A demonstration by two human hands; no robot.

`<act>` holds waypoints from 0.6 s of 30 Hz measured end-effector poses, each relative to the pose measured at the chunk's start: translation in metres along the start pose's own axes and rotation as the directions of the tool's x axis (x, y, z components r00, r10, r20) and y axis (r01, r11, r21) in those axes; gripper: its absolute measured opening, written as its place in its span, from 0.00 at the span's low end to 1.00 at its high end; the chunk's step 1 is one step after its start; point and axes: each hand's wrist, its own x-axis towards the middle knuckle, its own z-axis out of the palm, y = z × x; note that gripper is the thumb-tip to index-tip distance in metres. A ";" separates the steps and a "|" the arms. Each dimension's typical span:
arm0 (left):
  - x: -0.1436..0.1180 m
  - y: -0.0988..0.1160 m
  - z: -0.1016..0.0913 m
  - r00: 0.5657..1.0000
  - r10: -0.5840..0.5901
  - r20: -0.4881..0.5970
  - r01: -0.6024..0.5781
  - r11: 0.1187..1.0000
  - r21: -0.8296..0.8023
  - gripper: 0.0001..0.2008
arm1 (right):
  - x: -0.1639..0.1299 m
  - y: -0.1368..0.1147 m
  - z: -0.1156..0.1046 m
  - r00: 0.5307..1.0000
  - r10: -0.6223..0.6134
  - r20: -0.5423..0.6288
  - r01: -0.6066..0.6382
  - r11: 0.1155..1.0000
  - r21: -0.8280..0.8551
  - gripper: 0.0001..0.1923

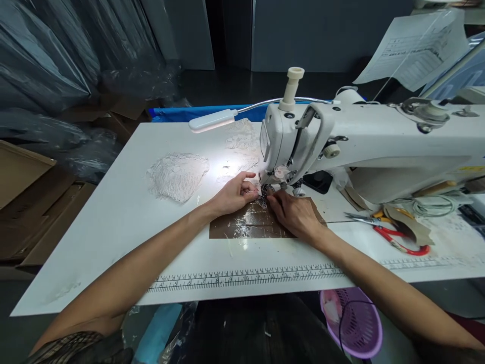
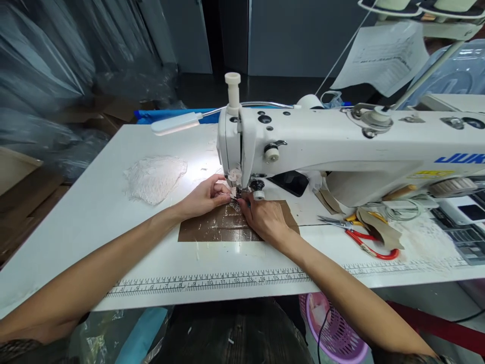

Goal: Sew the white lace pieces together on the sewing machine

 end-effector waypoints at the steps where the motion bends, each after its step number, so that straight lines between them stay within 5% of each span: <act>1: 0.001 0.000 0.000 1.000 -0.016 -0.001 0.016 1.000 -0.015 0.23 | 0.000 -0.002 0.002 1.000 -0.007 -0.010 0.007 1.000 -0.008 0.24; 10: 0.002 0.001 0.001 0.999 -0.036 0.040 0.037 0.999 -0.009 0.29 | 0.009 -0.014 0.011 0.999 0.045 0.003 -0.045 0.997 -0.056 0.21; 18: 0.004 -0.001 0.001 0.999 -0.005 0.046 0.003 0.999 0.047 0.20 | 0.012 -0.013 0.015 0.995 0.101 0.006 -0.101 0.994 0.042 0.21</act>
